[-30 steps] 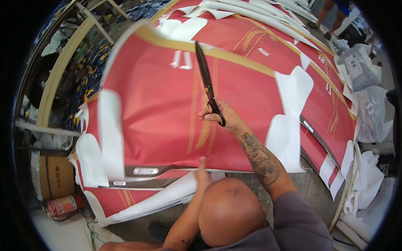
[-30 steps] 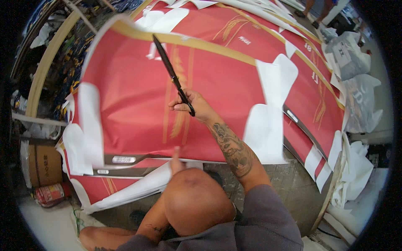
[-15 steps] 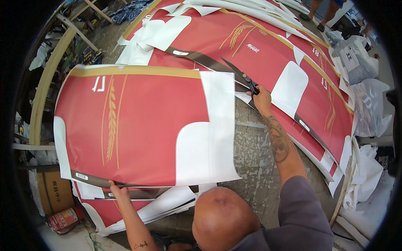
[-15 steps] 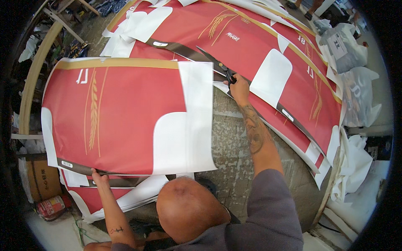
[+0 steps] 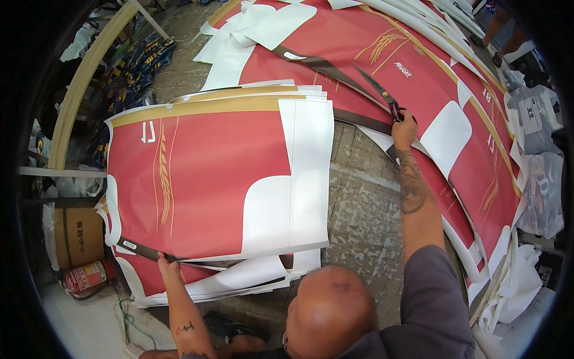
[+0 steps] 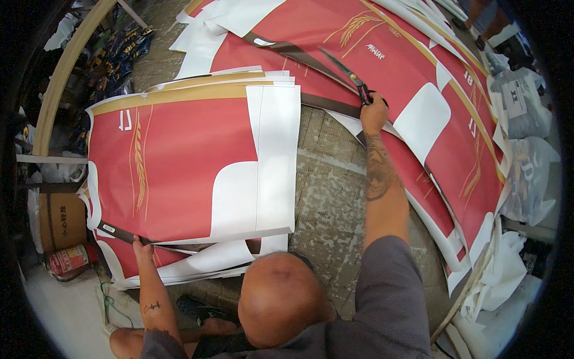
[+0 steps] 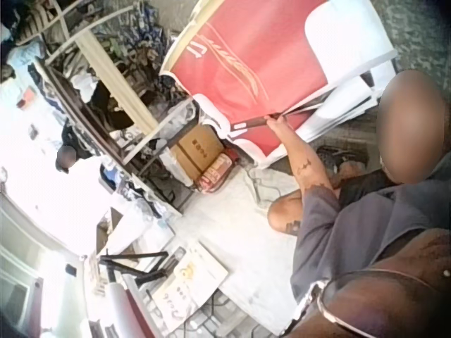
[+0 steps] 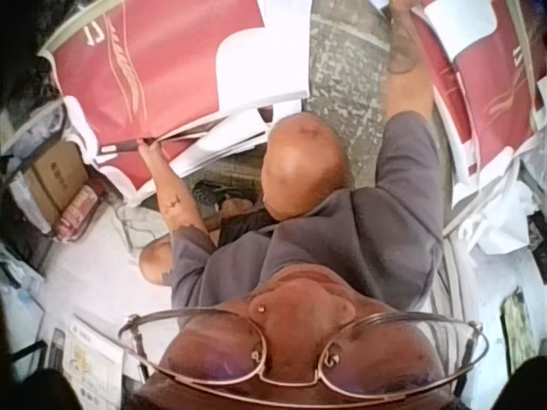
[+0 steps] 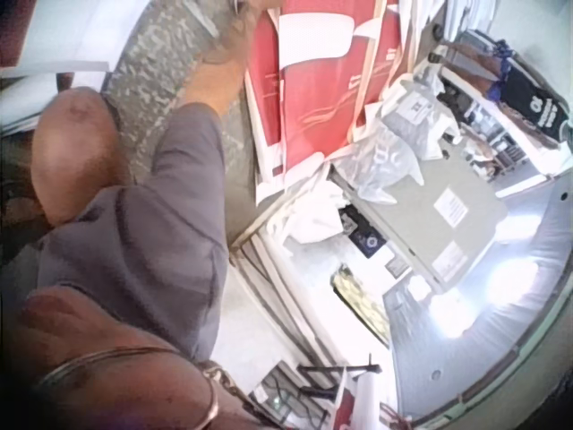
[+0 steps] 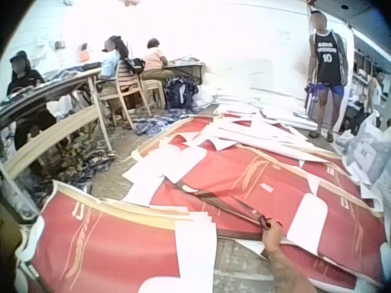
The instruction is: The person sits on the floor and uses scissors to cut a large sheet of red and white printed material. They repeatedly trim the edges and remove excess white backing, stacking the cut pieces on the floor.
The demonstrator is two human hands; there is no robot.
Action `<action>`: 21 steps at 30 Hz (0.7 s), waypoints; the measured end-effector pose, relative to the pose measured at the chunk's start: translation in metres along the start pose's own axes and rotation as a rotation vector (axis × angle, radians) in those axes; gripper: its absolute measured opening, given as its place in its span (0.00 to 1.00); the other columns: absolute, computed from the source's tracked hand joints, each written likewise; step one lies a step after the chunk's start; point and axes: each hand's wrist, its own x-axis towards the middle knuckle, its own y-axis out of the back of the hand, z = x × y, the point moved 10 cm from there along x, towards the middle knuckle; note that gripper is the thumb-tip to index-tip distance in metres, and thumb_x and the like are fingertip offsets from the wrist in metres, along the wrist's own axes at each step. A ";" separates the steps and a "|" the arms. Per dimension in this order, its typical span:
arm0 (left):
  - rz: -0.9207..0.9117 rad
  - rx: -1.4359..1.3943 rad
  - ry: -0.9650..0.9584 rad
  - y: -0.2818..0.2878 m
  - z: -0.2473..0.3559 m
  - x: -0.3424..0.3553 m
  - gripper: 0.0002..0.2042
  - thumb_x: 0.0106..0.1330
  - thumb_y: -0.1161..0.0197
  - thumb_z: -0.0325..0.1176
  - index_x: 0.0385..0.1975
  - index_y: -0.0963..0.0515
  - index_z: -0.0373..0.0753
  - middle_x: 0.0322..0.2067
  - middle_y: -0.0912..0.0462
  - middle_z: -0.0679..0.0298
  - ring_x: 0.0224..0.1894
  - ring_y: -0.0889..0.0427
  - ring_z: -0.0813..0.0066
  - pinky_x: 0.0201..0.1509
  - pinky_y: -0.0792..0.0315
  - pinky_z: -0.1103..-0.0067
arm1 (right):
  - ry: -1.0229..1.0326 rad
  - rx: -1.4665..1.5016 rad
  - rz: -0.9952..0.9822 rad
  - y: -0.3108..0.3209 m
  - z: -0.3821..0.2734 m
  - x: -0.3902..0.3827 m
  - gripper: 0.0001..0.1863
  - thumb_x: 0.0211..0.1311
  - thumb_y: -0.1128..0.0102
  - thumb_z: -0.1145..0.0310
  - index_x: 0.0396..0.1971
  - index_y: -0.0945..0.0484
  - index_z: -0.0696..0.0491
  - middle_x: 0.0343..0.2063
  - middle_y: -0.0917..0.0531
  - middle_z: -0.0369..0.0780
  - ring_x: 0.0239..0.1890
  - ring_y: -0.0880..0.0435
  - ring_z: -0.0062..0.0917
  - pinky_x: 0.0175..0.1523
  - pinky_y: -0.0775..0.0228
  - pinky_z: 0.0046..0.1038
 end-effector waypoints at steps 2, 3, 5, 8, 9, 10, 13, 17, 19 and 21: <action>-0.028 0.029 -0.033 -0.006 0.005 0.004 0.19 0.71 0.48 0.44 0.54 0.30 0.38 0.53 0.24 0.58 0.53 0.24 0.60 0.61 0.31 0.56 | -0.025 0.187 0.058 0.020 -0.015 0.004 0.12 0.47 0.42 0.79 0.35 0.22 0.55 0.30 0.17 0.47 0.35 0.18 0.41 0.42 0.29 0.37; -0.027 0.063 -0.045 -0.011 0.007 0.005 0.20 0.71 0.48 0.45 0.55 0.31 0.38 0.54 0.25 0.57 0.53 0.24 0.58 0.61 0.31 0.55 | -0.105 0.258 0.062 0.030 -0.016 0.004 0.12 0.48 0.43 0.79 0.35 0.22 0.56 0.30 0.18 0.46 0.35 0.18 0.40 0.42 0.29 0.36; 0.001 0.192 -0.117 -0.023 0.014 0.002 0.23 0.70 0.49 0.46 0.57 0.34 0.36 0.56 0.27 0.54 0.55 0.26 0.54 0.61 0.33 0.54 | -0.108 0.301 -0.014 0.057 -0.030 -0.016 0.08 0.50 0.41 0.79 0.33 0.24 0.59 0.28 0.19 0.46 0.32 0.20 0.37 0.40 0.31 0.32; 0.206 0.753 -0.678 -0.062 0.050 -0.040 0.28 0.67 0.47 0.45 0.61 0.39 0.31 0.61 0.35 0.47 0.62 0.35 0.48 0.66 0.41 0.52 | -0.128 0.347 -0.165 0.093 -0.044 -0.083 0.11 0.54 0.33 0.70 0.29 0.25 0.60 0.22 0.21 0.44 0.28 0.23 0.28 0.36 0.32 0.31; 0.367 1.120 -1.124 -0.092 0.060 -0.088 0.30 0.66 0.46 0.44 0.61 0.41 0.30 0.63 0.40 0.46 0.64 0.40 0.46 0.68 0.45 0.52 | -0.232 0.329 -0.353 0.089 -0.038 -0.117 0.11 0.54 0.32 0.68 0.30 0.23 0.59 0.21 0.22 0.41 0.27 0.25 0.23 0.34 0.32 0.28; 0.580 1.522 -1.496 -0.126 0.041 -0.135 0.31 0.64 0.44 0.42 0.62 0.42 0.29 0.65 0.44 0.44 0.67 0.45 0.44 0.70 0.49 0.51 | -0.413 0.469 -0.575 0.081 -0.028 -0.162 0.09 0.55 0.33 0.70 0.32 0.22 0.58 0.28 0.18 0.39 0.31 0.22 0.21 0.38 0.30 0.25; -0.006 1.730 -1.755 -0.187 -0.090 -0.213 0.41 0.62 0.45 0.41 0.68 0.60 0.26 0.67 0.55 0.38 0.71 0.57 0.42 0.73 0.69 0.52 | -0.591 0.703 -0.816 0.106 -0.017 -0.282 0.14 0.53 0.33 0.73 0.37 0.27 0.58 0.42 0.17 0.39 0.39 0.18 0.23 0.46 0.26 0.25; -1.177 1.545 -1.563 -0.188 -0.263 -0.350 0.33 0.52 0.38 0.35 0.62 0.36 0.47 0.66 0.44 0.48 0.72 0.56 0.45 0.70 0.69 0.45 | -0.846 0.563 -1.033 0.209 0.010 -0.460 0.22 0.58 0.34 0.63 0.45 0.31 0.58 0.34 0.24 0.38 0.38 0.24 0.22 0.45 0.29 0.27; -1.320 1.677 -1.733 -0.191 -0.312 -0.390 0.19 0.53 0.40 0.31 0.48 0.25 0.45 0.66 0.41 0.55 0.72 0.55 0.50 0.70 0.67 0.45 | -0.849 0.513 -1.160 0.282 0.014 -0.524 0.30 0.58 0.35 0.51 0.50 0.33 0.57 0.37 0.27 0.38 0.42 0.29 0.21 0.49 0.34 0.26; -1.563 1.790 -1.533 -0.194 -0.343 -0.400 0.12 0.54 0.42 0.29 0.39 0.22 0.43 0.64 0.38 0.57 0.72 0.53 0.51 0.70 0.65 0.45 | -0.977 0.471 -1.267 0.344 0.024 -0.572 0.35 0.57 0.38 0.42 0.50 0.32 0.57 0.37 0.27 0.37 0.44 0.31 0.21 0.51 0.39 0.24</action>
